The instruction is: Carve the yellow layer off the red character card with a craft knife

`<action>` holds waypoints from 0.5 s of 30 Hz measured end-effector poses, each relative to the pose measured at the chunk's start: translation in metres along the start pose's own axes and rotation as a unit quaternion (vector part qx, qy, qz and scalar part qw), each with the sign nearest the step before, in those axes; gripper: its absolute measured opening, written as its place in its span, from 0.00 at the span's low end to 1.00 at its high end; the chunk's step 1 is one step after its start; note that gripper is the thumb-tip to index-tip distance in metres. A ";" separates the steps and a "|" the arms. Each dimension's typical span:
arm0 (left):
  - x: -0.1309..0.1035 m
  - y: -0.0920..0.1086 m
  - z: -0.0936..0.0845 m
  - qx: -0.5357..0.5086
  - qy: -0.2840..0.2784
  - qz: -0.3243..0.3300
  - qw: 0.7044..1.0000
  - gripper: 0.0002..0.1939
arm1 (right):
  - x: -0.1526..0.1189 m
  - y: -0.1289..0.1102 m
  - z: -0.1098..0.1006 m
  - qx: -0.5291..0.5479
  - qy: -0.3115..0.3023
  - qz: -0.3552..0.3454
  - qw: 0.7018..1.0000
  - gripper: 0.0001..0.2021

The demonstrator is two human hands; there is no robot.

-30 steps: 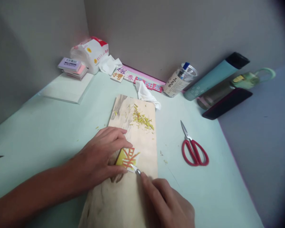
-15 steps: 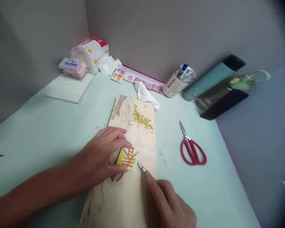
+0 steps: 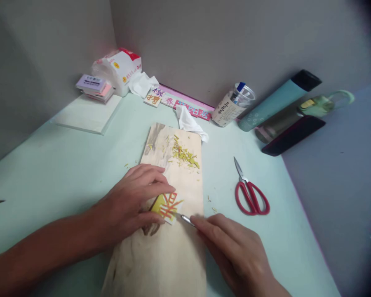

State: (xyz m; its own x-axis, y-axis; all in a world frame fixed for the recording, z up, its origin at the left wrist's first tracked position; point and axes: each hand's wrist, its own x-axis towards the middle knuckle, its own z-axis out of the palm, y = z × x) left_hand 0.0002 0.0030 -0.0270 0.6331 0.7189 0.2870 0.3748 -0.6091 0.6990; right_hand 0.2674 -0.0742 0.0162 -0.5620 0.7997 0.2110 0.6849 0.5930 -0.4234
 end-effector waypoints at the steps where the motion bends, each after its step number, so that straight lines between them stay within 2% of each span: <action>1: 0.000 0.000 -0.001 0.003 -0.003 0.003 1.000 0.19 | 0.004 0.001 -0.002 -0.014 0.003 -0.011 1.000 0.15; 6: -0.001 0.001 -0.002 0.005 -0.010 -0.004 1.000 0.19 | 0.014 0.003 -0.006 -0.071 0.008 -0.033 0.997 0.14; 15: 0.000 0.001 -0.001 0.009 -0.006 -0.004 1.000 0.19 | 0.012 0.003 -0.008 -0.102 -0.003 -0.053 0.993 0.14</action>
State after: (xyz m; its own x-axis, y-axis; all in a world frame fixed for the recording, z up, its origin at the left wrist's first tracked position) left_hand -0.0001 0.0027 -0.0258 0.6380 0.7198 0.2736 0.3916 -0.6093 0.6895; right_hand 0.2666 -0.0620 0.0241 -0.6392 0.7310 0.2388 0.7002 0.6816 -0.2123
